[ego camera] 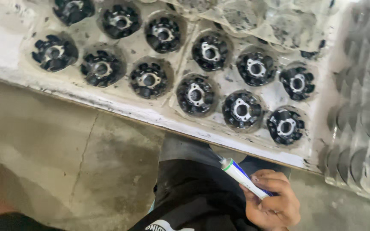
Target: The person picks small black plastic components one at a time from a tray and squeezes adhesive from a tube onto each part, then places the treated part back into the tray. They retrieve the adhesive tube from a cardboard box, work through parts in the trays, and finally wipe the tube nozzle with a cloth.
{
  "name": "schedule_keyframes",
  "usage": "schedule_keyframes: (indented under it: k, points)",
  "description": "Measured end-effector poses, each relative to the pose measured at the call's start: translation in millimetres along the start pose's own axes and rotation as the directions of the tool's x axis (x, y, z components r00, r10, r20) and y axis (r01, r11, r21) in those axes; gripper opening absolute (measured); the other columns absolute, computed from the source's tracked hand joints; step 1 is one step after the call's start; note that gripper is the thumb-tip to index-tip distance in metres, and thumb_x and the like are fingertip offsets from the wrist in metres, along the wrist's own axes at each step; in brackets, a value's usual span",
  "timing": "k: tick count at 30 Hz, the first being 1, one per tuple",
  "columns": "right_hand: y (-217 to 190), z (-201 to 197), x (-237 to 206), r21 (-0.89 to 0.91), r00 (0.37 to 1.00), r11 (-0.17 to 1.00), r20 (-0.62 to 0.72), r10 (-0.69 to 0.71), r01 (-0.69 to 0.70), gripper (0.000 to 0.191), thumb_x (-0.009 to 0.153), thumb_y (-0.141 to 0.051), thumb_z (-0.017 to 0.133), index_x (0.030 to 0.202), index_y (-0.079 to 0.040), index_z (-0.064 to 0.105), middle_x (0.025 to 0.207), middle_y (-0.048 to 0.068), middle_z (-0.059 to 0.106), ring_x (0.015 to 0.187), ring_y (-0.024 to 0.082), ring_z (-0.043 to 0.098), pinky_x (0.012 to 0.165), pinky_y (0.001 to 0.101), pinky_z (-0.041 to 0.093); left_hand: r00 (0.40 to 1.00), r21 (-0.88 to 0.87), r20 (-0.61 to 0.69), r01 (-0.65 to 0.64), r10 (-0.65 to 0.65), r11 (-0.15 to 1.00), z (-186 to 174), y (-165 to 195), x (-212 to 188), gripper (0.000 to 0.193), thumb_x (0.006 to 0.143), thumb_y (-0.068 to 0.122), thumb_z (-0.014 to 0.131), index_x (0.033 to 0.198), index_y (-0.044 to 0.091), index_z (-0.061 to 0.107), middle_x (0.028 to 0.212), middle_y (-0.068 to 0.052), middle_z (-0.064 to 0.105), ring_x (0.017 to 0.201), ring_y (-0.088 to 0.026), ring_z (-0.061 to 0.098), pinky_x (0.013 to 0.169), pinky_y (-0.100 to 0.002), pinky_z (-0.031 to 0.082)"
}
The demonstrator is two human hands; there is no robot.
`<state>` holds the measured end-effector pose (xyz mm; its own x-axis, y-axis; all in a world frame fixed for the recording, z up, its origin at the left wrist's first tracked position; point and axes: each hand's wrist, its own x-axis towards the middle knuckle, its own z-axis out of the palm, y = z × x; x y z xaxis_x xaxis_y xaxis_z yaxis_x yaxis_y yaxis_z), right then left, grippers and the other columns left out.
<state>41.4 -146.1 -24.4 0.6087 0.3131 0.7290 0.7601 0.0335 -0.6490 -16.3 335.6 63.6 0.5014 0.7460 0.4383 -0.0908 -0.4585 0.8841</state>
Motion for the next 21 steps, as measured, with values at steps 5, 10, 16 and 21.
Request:
schedule_keyframes:
  k: [5,10,16,21]
  points:
    - [-8,-11,0,0.0,0.999,0.999,-0.001,-0.037,0.037,0.041,0.079,0.003,0.082,0.077,-0.01,0.044,0.096,0.016,0.067,0.082,0.027,0.072,0.073,0.0419,0.065,0.987,-0.418,0.142,0.123,-0.069,0.9,25,46,-24,0.02,0.1,-0.012,0.067,0.118,-0.005,0.067,0.114,-0.017,0.072,0.101,-0.023,0.073,0.091,-0.039,0.064]
    - [-8,-12,-7,0.032,0.992,0.994,-0.065,0.103,-0.101,0.044,0.081,0.004,0.082,0.078,-0.011,0.041,0.097,0.016,0.066,0.085,0.027,0.071,0.073,0.0393,0.062,0.862,-0.668,0.446,0.5,-0.242,0.551,98,33,-138,0.019,0.1,-0.013,0.065,0.118,-0.005,0.067,0.114,-0.017,0.073,0.1,-0.024,0.073,0.09,-0.039,0.064]
    - [-4,-28,-24,0.144,0.953,0.961,-0.159,0.258,-0.236,0.044,0.087,0.006,0.08,0.081,-0.011,0.04,0.1,0.013,0.065,0.088,0.025,0.068,0.076,0.035,0.058,0.751,-0.693,0.567,0.657,-0.338,0.297,150,32,-232,0.026,0.094,-0.012,0.068,0.116,0.001,0.064,0.121,-0.018,0.073,0.106,-0.025,0.072,0.087,-0.037,0.06]
    - [6,-32,-35,0.326,0.909,0.898,-0.193,0.37,-0.296,0.044,0.089,0.007,0.081,0.085,-0.012,0.042,0.1,0.011,0.064,0.092,0.019,0.065,0.082,0.0312,0.056,0.746,-0.695,0.586,0.663,-0.317,0.276,166,52,-270,0.031,0.095,-0.013,0.068,0.124,-0.001,0.062,0.122,-0.017,0.072,0.108,-0.024,0.07,0.09,-0.036,0.058]
